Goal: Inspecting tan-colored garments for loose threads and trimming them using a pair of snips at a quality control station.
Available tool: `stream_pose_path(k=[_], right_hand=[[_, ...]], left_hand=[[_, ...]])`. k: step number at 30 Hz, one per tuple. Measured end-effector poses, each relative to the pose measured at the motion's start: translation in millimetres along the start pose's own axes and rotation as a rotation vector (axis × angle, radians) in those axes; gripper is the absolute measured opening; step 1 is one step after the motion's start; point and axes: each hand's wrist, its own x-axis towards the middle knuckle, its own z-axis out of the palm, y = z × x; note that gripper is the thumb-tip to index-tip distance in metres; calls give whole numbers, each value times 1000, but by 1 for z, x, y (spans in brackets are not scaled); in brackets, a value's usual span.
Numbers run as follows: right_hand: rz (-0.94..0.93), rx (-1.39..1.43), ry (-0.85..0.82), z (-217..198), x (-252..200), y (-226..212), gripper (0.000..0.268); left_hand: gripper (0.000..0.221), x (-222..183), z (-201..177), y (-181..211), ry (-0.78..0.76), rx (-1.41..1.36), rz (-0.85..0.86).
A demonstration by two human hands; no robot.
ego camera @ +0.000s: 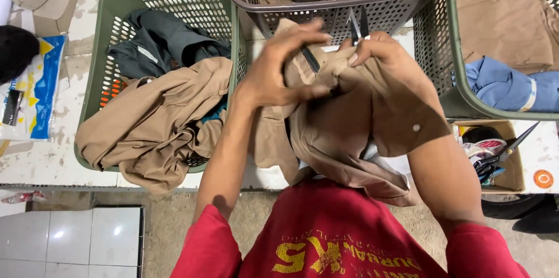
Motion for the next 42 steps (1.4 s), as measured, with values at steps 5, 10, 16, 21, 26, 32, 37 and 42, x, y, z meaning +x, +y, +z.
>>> stream_pose_path(k=[5, 10, 16, 21, 26, 32, 37, 42], right_hand=[[31, -206, 29, -16, 17, -23, 20], [-13, -428, 9, -29, 41, -34, 19], [272, -811, 187, -7, 42, -17, 11], [-224, -945, 285, -10, 16, 17, 16], [-574, -992, 486, -22, -39, 71, 16], [-421, -798, 612, 11, -72, 108, 12], [-448, -679, 606, 18, -77, 118, 26], [-662, -768, 608, 17, -79, 122, 27]], left_hand=[[37, 4, 1, 2, -146, -160, -62], [18, -8, 25, -24, -164, -479, -199], [10, -34, 93, -85, 251, -1382, -230], [22, -64, 132, -100, 773, -1378, -529], [17, -80, 131, -89, 543, -1193, -529], [12, -85, 145, -91, 523, -1154, -604], [6, -54, 119, -31, 505, -1206, -597], [7, -67, 126, -43, 423, -1160, -468]])
